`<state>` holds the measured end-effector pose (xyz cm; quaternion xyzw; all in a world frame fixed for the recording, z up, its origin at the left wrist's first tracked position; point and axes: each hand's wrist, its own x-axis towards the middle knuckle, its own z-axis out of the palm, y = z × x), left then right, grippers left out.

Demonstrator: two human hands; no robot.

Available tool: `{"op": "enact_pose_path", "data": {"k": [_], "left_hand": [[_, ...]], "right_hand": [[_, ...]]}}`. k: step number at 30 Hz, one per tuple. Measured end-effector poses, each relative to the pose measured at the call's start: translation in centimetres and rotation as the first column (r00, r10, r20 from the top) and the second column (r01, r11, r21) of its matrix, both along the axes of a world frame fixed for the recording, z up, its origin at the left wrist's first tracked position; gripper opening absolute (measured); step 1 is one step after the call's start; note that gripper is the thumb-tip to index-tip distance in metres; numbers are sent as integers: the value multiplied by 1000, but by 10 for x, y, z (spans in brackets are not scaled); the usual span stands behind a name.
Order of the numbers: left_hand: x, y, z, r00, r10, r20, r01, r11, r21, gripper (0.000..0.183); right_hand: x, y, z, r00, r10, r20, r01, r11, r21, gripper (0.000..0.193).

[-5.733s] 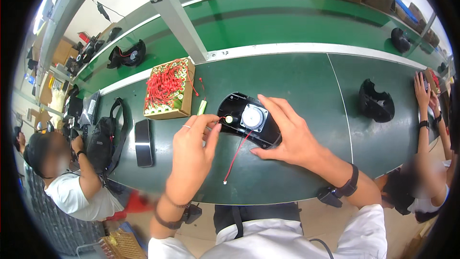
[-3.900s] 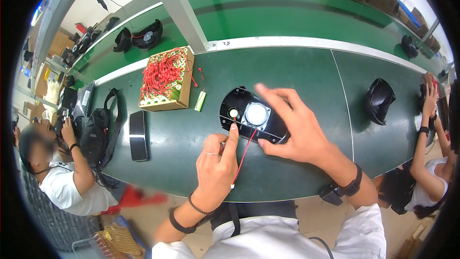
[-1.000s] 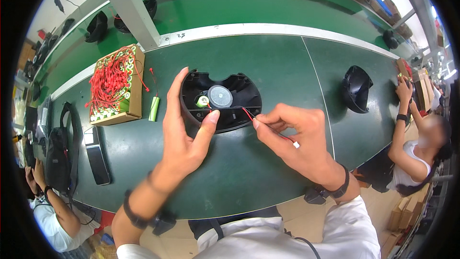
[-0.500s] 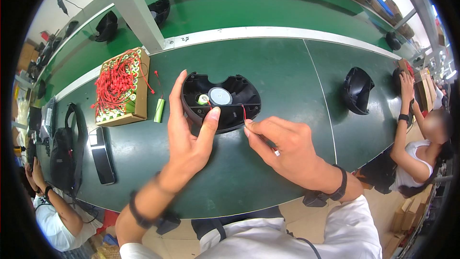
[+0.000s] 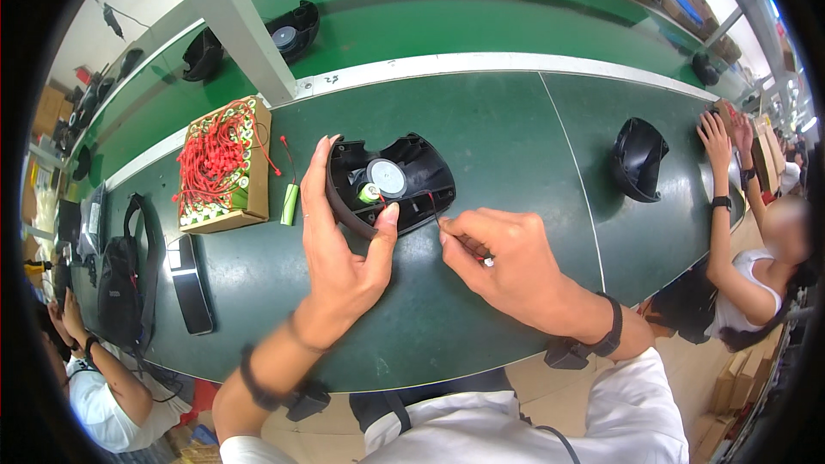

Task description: Manually assembling various components including housings, speakers, and batteries to create handheld electronic devices on a factory line.

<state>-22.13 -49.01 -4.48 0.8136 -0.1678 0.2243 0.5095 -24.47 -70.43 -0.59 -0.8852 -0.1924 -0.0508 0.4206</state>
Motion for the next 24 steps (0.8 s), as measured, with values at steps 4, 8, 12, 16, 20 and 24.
{"op": "enact_pose_path", "data": {"k": [4,8,12,16,20,24], "left_hand": [[0,-5,-1,997,9,77,-6,999,-42,83],[1,-3,-2,997,33,68,-27,996,-90,85],[1,1,3,1000,9,26,-7,995,-97,79],[2,3,1,994,81,73,-77,995,-58,86],[3,9,1,980,92,176,-110,989,95,90],[1,7,5,968,37,250,-79,984,161,95]], "right_hand": [[-3,3,3,997,20,71,-14,997,-73,12],[-3,6,-4,981,4,193,-9,1000,25,14],[1,0,-2,960,-2,278,-5,1000,24,22],[2,-3,13,982,-22,187,13,999,47,44],[10,-5,22,972,-32,232,-11,983,183,49],[15,-8,13,976,-59,208,14,977,211,38]]}}
